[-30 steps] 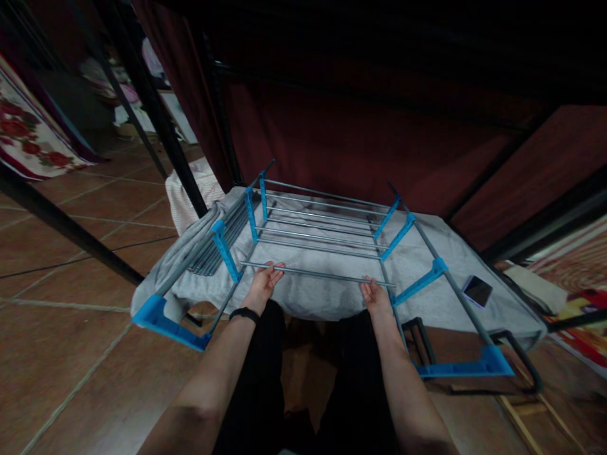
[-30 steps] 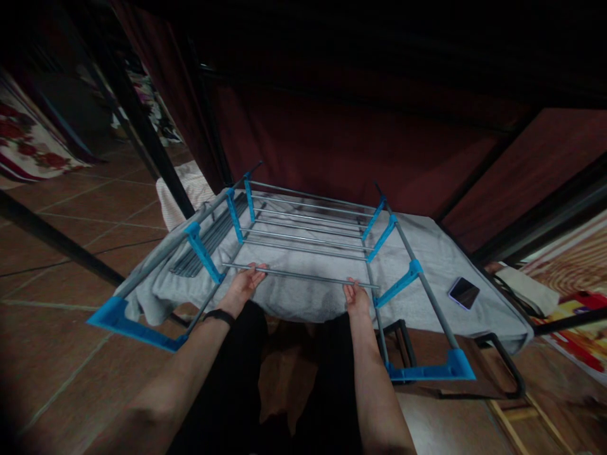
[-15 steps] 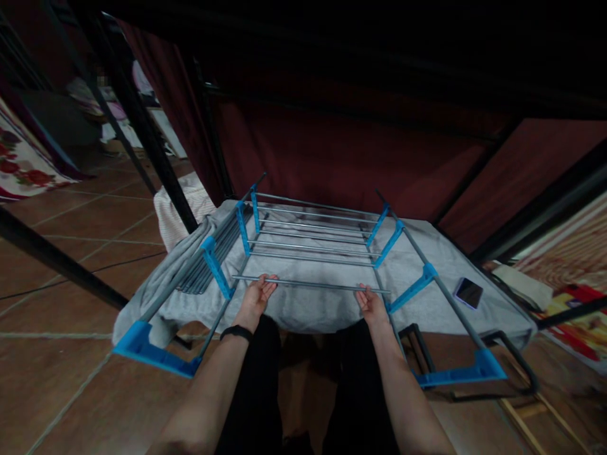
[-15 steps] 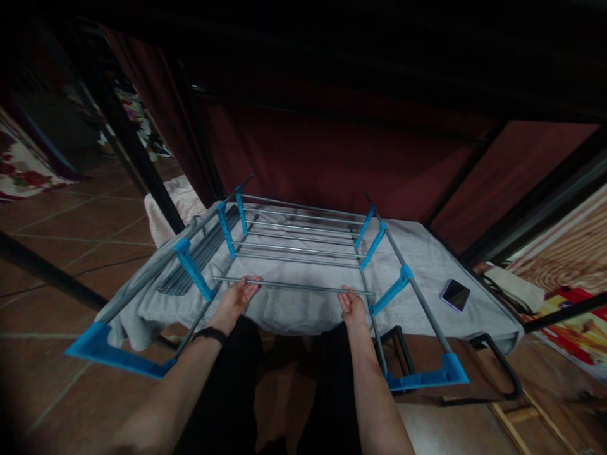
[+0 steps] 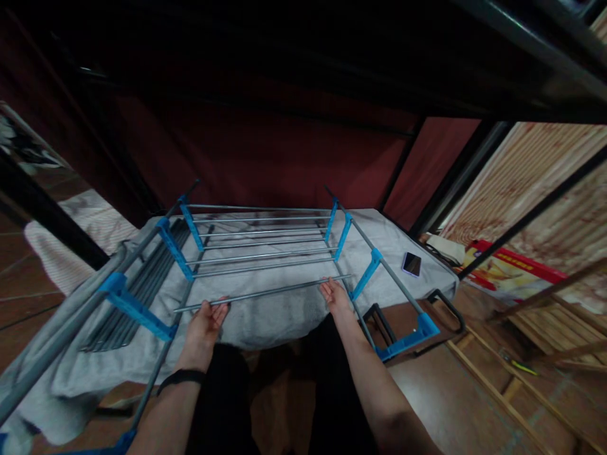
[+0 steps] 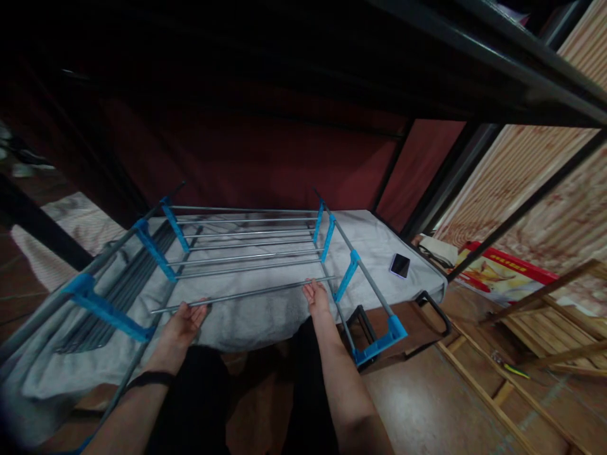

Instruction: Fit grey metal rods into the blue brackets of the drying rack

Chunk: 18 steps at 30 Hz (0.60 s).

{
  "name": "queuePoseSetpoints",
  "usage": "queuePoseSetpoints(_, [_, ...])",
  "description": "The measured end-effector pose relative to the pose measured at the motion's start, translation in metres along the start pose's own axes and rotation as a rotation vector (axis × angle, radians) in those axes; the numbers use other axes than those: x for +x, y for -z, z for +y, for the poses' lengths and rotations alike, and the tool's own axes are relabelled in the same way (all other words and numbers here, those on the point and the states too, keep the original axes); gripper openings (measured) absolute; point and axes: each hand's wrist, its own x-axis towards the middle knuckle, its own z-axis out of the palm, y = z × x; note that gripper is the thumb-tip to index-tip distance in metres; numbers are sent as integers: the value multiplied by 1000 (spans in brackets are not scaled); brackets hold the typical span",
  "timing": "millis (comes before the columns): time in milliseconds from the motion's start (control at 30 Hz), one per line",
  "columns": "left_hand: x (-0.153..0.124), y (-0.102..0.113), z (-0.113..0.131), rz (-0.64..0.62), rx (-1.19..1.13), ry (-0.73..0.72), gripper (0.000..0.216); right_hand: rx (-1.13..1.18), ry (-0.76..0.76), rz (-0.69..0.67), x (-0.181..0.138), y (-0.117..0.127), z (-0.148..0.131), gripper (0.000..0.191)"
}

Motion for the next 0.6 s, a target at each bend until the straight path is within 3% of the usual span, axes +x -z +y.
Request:
queuePoseSetpoints(167, [5,3,-3,15,41,-36,20,-3,9,-12,-1,-3,2,25])
queuePoseSetpoints(367, [7,1,0,32,57,30,33,-37,23,3,0,-2,3,33])
queuePoseSetpoints(600, [-2,-3,1,-9,40,15,28,-9,9,-62,-2,2,5,18])
